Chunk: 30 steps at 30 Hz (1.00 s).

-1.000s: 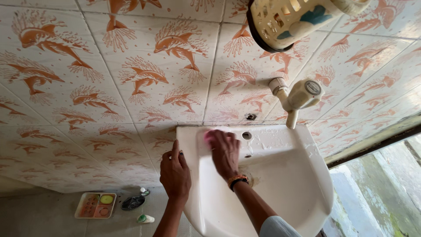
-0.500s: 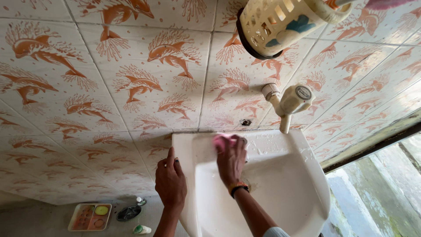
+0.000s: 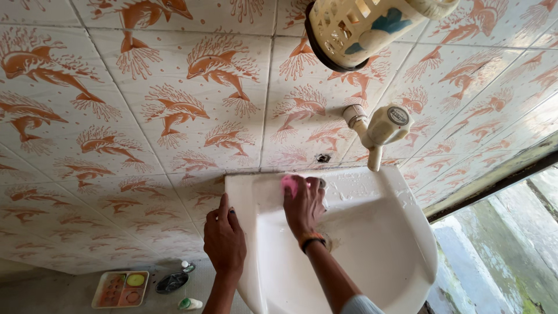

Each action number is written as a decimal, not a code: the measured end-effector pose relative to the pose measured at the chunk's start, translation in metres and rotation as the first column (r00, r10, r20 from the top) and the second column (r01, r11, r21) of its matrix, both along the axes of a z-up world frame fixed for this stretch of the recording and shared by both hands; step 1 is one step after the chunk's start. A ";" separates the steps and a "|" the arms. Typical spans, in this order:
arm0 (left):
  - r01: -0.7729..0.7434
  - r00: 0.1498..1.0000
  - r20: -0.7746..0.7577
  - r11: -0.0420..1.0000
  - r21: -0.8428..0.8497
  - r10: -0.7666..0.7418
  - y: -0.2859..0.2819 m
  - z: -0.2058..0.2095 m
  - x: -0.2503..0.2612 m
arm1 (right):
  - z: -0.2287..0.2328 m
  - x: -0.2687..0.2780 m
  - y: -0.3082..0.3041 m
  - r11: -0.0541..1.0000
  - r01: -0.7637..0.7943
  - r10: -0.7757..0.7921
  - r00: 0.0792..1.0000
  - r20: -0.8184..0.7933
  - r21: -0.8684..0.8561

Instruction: The person uses a pink sponge and a red bucket to clean a white wall-mounted sink. They repeatedly wet the sponge, scrub the sink basin and surrounding tiles, and rinse the sponge under the tap.

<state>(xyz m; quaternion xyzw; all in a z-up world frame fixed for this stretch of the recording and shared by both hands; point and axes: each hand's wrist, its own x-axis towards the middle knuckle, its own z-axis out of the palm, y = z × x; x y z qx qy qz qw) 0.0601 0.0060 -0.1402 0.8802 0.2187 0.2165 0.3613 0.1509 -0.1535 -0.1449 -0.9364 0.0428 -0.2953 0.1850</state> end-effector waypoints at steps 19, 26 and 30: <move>0.006 1.000 0.027 1.000 -0.021 -0.006 -0.001 0.003 -0.004 | 0.000 -0.010 0.029 0.908 -0.409 0.415 0.907 -0.072 0.084; -0.002 1.000 0.017 1.000 0.016 0.001 -0.001 0.002 -0.002 | 0.000 -0.023 -0.011 0.973 -0.227 0.225 0.974 -0.035 -0.035; -0.003 1.000 0.019 0.999 0.032 0.003 -0.001 0.002 -0.002 | -0.007 0.008 0.015 0.996 -0.069 0.071 0.997 -0.036 0.055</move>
